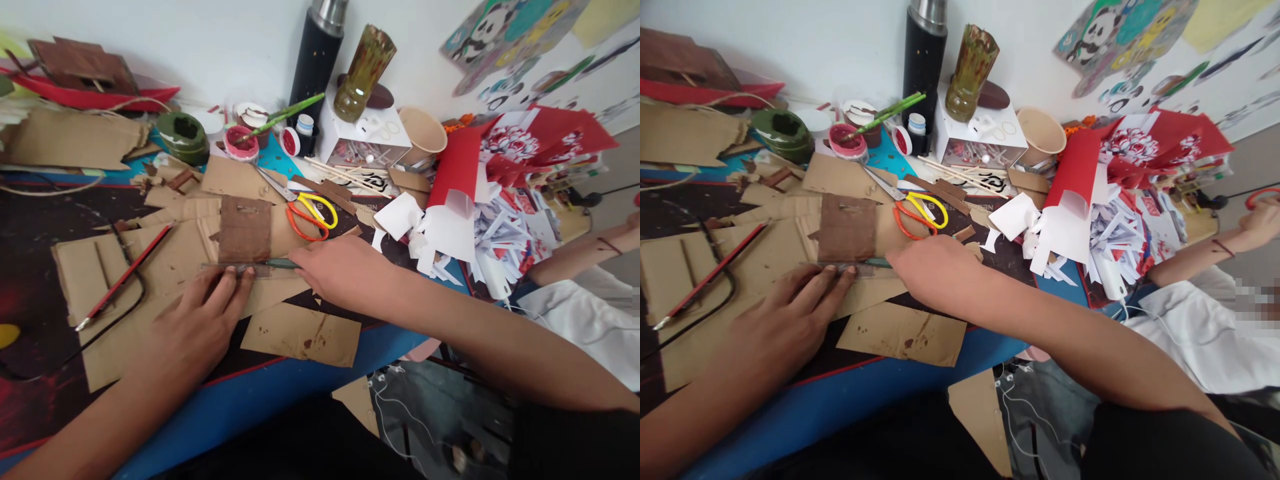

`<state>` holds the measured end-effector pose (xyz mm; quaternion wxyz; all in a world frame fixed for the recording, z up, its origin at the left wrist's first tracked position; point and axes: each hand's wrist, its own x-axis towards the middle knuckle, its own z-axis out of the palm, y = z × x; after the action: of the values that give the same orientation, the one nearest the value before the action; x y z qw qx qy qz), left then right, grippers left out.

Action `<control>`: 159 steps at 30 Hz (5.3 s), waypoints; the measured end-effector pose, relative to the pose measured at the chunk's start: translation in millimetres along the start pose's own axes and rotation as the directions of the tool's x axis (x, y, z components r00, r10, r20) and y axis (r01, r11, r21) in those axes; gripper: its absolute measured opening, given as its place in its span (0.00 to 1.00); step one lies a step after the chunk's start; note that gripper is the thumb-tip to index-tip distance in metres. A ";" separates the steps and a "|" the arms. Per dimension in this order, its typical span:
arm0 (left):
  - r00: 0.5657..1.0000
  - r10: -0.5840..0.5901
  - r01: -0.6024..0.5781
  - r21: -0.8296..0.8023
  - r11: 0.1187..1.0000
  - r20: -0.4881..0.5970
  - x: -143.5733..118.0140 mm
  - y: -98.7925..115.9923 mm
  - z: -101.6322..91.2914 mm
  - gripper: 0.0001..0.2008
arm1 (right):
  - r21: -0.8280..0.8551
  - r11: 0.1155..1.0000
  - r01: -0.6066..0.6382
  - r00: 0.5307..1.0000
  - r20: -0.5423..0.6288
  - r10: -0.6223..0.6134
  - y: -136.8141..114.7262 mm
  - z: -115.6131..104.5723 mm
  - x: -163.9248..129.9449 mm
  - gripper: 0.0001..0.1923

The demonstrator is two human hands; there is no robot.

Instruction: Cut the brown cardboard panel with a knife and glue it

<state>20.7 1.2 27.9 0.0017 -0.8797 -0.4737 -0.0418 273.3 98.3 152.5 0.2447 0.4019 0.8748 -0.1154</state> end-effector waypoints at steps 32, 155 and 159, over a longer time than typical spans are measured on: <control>0.998 0.026 -0.023 0.046 0.999 -0.057 3.7 2.2 1.5 0.31 | -0.097 0.992 0.077 0.994 -0.064 -0.084 -2.3 -6.1 1.5 0.15; 1.000 -0.005 0.005 0.044 0.999 -0.006 -0.3 -0.7 1.7 0.32 | 0.000 1.000 0.029 1.000 0.005 -0.029 -4.7 -3.7 2.9 0.14; 1.000 0.003 -0.003 0.011 1.000 -0.022 -0.4 -1.8 3.6 0.34 | -0.010 0.998 0.060 0.998 0.015 -0.060 -6.4 -4.9 9.1 0.14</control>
<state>19.3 2.1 24.2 0.0118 -0.8798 -0.4727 -0.0488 261.7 101.9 152.0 0.2496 0.3735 0.8852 -0.1210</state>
